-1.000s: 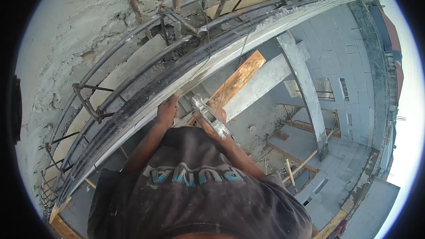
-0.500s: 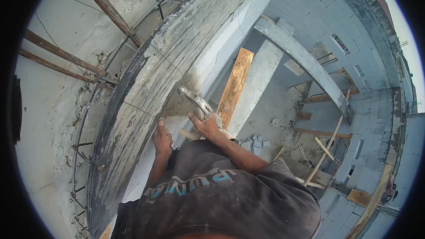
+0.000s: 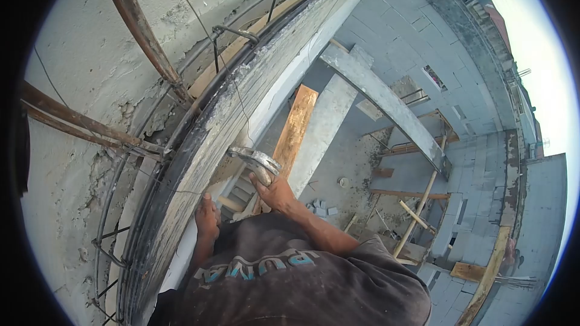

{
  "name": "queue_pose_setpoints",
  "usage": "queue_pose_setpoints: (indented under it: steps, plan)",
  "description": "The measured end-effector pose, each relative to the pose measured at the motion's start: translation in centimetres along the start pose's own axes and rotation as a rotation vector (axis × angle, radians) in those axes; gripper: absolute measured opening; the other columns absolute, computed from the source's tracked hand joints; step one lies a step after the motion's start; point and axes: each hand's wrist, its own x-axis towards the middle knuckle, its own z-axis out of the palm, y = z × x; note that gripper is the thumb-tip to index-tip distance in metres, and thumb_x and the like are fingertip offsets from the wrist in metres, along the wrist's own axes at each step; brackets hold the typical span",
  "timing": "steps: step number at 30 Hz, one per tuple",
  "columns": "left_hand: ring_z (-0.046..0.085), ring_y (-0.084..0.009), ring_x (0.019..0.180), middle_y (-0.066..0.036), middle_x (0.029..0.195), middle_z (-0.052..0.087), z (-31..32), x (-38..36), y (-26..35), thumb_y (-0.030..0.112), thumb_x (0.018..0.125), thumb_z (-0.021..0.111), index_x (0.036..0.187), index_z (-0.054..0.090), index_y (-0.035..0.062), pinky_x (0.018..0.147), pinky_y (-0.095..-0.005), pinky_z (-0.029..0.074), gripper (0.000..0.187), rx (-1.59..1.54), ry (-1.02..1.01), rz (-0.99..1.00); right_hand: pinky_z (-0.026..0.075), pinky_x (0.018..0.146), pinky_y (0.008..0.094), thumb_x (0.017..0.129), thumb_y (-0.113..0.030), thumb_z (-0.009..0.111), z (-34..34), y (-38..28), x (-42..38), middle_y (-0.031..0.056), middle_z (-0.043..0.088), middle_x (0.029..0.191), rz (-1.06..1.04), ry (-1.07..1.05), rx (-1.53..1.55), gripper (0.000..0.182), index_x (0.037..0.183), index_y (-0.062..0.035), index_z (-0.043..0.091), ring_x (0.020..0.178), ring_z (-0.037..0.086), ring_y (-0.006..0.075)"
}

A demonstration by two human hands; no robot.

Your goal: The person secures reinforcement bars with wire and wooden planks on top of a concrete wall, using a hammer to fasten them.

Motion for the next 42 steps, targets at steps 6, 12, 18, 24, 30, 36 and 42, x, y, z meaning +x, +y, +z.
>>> queue_pose_setpoints:
  steps: [6,12,18,24,30,36,42]
  plan:
    - [0.03,-0.0063,0.037,0.005,0.05,0.032,2.2,-1.2,4.4,0.048,0.096,0.058,0.068,0.04,0.0162,0.035,-0.0265,0.02,0.046,-0.165,0.014,-0.108,0.05,0.081,0.039,0.097,-0.035,0.06,-0.3,0.0,0.1,0.015,0.067,0.102,-0.041,0.001,-0.049,0.035,0.115,-0.0042,0.062,0.091,0.063,0.0252]
    - [0.031,-0.0049,0.042,0.006,0.054,0.036,2.5,-0.3,2.3,0.048,0.096,0.059,0.068,0.042,0.0167,0.039,-0.0255,0.022,0.046,-0.109,0.057,-0.076,0.05,0.075,0.0384,0.096,-0.036,0.063,-1.1,-0.8,0.1,0.013,0.067,0.087,-0.025,0.022,-0.137,0.034,0.104,-0.0031,0.064,0.08,0.062,0.0225]
    - [0.03,-0.0037,0.044,0.007,0.055,0.034,3.3,-0.2,3.4,0.047,0.098,0.057,0.072,0.044,0.0159,0.04,-0.0246,0.023,0.043,0.001,0.003,0.099,0.05,0.077,0.037,0.094,-0.038,0.067,-0.3,0.5,0.1,0.01,0.068,0.089,-0.081,0.066,-0.055,0.04,0.107,-0.0004,0.066,0.085,0.06,0.0184]
    - [0.035,-0.0028,0.05,0.007,0.069,0.043,3.4,-3.2,8.0,0.042,0.095,0.066,0.081,0.05,0.0141,0.045,-0.0208,0.032,0.035,-0.296,-0.321,-0.096,0.049,0.071,0.0323,0.093,-0.037,0.069,1.8,0.4,-2.4,0.0026,0.063,0.082,-0.121,-0.111,0.146,0.034,0.095,-0.0027,0.066,0.079,0.058,0.0127]
    - [0.044,-0.0072,0.063,0.004,0.074,0.046,4.5,-3.8,8.2,0.034,0.097,0.064,0.088,0.052,0.0139,0.055,-0.0239,0.038,0.025,-0.707,-0.348,-0.135,0.043,0.062,0.0302,0.085,-0.022,0.079,4.9,2.4,-3.5,-0.0005,0.056,0.071,-0.293,-0.063,0.132,0.027,0.081,-0.0025,0.06,0.068,0.051,0.0122]
    - [0.049,-0.0117,0.072,0.003,0.079,0.05,5.4,-3.3,8.5,0.033,0.098,0.063,0.091,0.053,0.0153,0.063,-0.0289,0.043,0.021,-0.876,-0.377,-0.093,0.049,0.059,0.0272,0.084,-0.02,0.079,6.3,4.9,-3.8,0.0027,0.061,0.076,-0.115,-0.244,0.212,0.026,0.09,-0.0014,0.062,0.068,0.056,0.0101]
    - [0.056,-0.0115,0.086,0.002,0.087,0.058,4.4,-3.8,8.9,0.037,0.098,0.062,0.099,0.055,0.0139,0.073,-0.028,0.046,0.024,-0.406,-0.226,0.048,0.046,0.062,0.0303,0.085,-0.021,0.077,6.5,5.3,-4.5,0.0021,0.057,0.073,-0.027,-0.142,0.258,0.027,0.087,-0.0036,0.057,0.068,0.054,0.0112]
